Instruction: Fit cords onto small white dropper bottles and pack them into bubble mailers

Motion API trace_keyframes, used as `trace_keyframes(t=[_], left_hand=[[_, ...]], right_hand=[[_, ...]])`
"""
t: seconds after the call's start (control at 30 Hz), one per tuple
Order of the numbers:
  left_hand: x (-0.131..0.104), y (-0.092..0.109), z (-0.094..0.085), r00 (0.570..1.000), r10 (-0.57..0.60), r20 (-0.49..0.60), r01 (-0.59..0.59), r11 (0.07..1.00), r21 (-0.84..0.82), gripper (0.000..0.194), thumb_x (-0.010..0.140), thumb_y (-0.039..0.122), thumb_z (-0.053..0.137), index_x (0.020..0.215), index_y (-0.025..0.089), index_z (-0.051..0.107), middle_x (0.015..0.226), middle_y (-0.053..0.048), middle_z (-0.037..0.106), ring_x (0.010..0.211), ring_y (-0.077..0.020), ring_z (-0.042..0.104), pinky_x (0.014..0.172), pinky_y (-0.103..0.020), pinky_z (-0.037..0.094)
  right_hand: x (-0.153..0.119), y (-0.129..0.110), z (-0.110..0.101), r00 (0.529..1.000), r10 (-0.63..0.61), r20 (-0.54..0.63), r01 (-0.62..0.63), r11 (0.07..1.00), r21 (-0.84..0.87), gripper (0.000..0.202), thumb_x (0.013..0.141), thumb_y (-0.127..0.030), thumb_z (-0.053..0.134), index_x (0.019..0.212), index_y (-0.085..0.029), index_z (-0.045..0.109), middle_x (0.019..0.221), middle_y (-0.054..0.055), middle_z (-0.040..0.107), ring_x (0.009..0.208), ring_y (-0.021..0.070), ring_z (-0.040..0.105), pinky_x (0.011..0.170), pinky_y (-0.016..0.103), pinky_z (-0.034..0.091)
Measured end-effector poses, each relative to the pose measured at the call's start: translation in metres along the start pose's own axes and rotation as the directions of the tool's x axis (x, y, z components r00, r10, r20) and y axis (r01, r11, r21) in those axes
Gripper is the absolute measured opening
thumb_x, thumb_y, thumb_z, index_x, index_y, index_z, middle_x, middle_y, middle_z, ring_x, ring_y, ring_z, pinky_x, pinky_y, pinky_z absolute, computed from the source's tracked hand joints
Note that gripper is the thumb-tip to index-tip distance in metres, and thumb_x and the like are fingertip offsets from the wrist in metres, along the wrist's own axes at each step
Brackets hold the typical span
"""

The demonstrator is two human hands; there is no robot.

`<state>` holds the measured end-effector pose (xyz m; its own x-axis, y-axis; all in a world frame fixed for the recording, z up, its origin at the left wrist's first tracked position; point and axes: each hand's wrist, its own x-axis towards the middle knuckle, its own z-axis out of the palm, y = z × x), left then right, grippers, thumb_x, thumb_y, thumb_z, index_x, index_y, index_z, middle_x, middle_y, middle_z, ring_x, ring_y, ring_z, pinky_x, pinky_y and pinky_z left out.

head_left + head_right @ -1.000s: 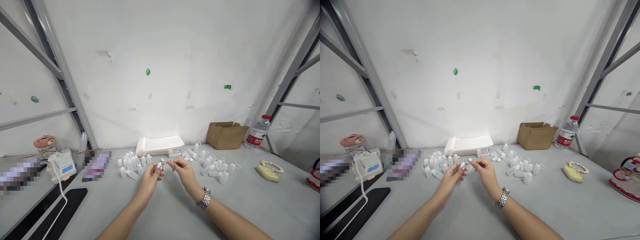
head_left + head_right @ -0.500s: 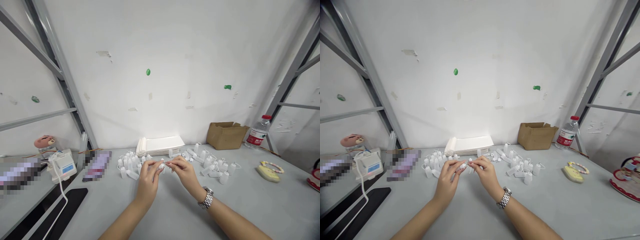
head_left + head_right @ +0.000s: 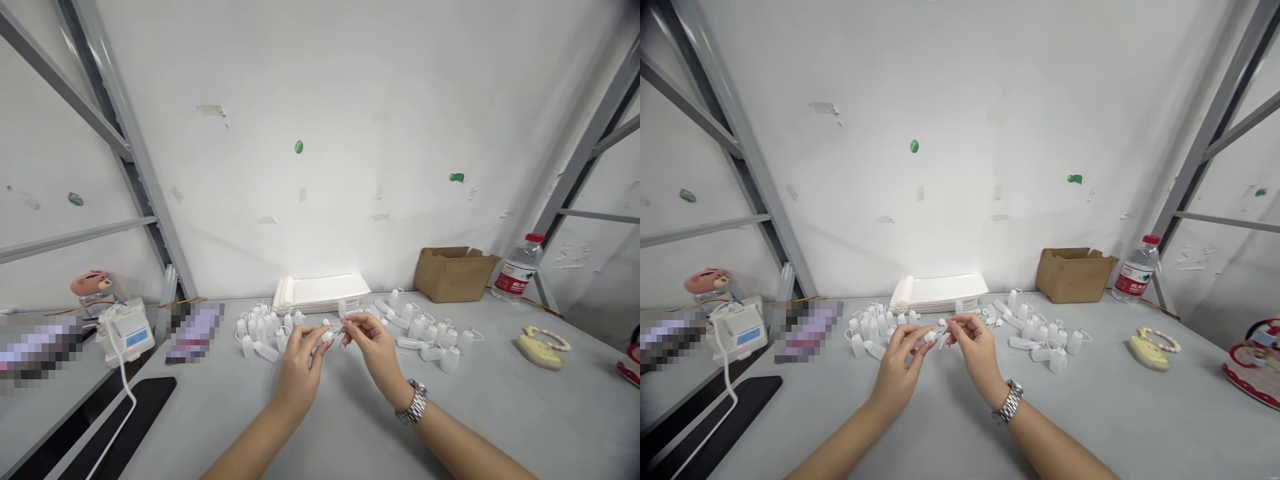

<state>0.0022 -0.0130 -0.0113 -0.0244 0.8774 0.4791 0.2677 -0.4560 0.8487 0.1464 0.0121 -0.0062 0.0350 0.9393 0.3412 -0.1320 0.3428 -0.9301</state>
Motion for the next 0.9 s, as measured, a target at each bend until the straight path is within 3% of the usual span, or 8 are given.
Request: trace_keyframes(t=[0.1, 0.23, 0.4, 0.67, 0.9], left_hand=[[-0.0002, 0.0043, -0.0004, 0.999, -0.051, 0.011, 0.051, 0.999, -0.006, 0.024, 0.077, 0.032, 0.055, 0.099, 0.030, 0.065, 0.086, -0.005, 0.052, 0.080, -0.0195, 0.050, 0.068, -0.026, 0.041], [0.0012, 0.0080, -0.0004, 0.990, -0.136, 0.031, 0.138, 0.988, -0.071, 0.026, 0.077, 0.036, 0.055, 0.099, 0.027, 0.065, 0.078, -0.003, 0.054, 0.072, -0.0179, 0.051, 0.069, -0.026, 0.040], [0.0009, 0.0056, 0.0039, 0.969, -0.190, 0.158, 0.210, 0.970, -0.120, 0.030, 0.080, 0.040, 0.049, 0.098, 0.022, 0.065, 0.079, -0.004, 0.055, 0.064, -0.0155, 0.053, 0.054, -0.024, 0.039], [-0.0003, 0.0051, 0.0048, 0.967, -0.147, 0.206, 0.171, 0.980, -0.102, 0.027, 0.083, 0.037, 0.046, 0.097, 0.023, 0.064, 0.080, -0.003, 0.055, 0.068, -0.0151, 0.054, 0.060, -0.024, 0.040], [-0.0007, 0.0055, 0.0046, 0.966, -0.139, 0.220, 0.158, 0.985, -0.070, 0.027, 0.084, 0.036, 0.044, 0.097, 0.023, 0.064, 0.081, -0.004, 0.055, 0.069, -0.0151, 0.054, 0.063, -0.024, 0.041]], right_hand=[[0.0005, -0.0019, -0.0009, 1.000, 0.002, 0.021, -0.002, 1.000, 0.015, 0.019, 0.075, -0.037, 0.060, 0.079, -0.018, 0.060, 0.067, 0.001, 0.060, 0.057, 0.0139, 0.057, 0.061, 0.030, 0.048], [0.0021, -0.0044, -0.0040, 0.999, -0.023, 0.023, 0.024, 0.999, -0.034, 0.020, 0.075, -0.037, 0.059, 0.079, -0.019, 0.064, 0.068, 0.002, 0.059, 0.059, 0.0135, 0.053, 0.062, 0.030, 0.046], [0.0040, -0.0037, -0.0050, 0.996, -0.004, 0.094, 0.010, 0.998, -0.061, 0.021, 0.074, -0.039, 0.059, 0.079, -0.021, 0.069, 0.068, 0.001, 0.053, 0.057, 0.0110, 0.045, 0.059, 0.026, 0.041], [0.0031, -0.0021, -0.0020, 0.982, 0.118, 0.147, -0.128, 0.990, 0.061, 0.020, 0.071, -0.038, 0.063, 0.075, -0.019, 0.069, 0.066, 0.000, 0.052, 0.056, 0.0103, 0.040, 0.055, 0.025, 0.036], [0.0019, -0.0014, -0.0005, 0.976, 0.137, 0.167, -0.152, 0.985, 0.080, 0.020, 0.071, -0.038, 0.063, 0.073, -0.018, 0.069, 0.064, 0.000, 0.053, 0.058, 0.0107, 0.041, 0.056, 0.024, 0.035]])
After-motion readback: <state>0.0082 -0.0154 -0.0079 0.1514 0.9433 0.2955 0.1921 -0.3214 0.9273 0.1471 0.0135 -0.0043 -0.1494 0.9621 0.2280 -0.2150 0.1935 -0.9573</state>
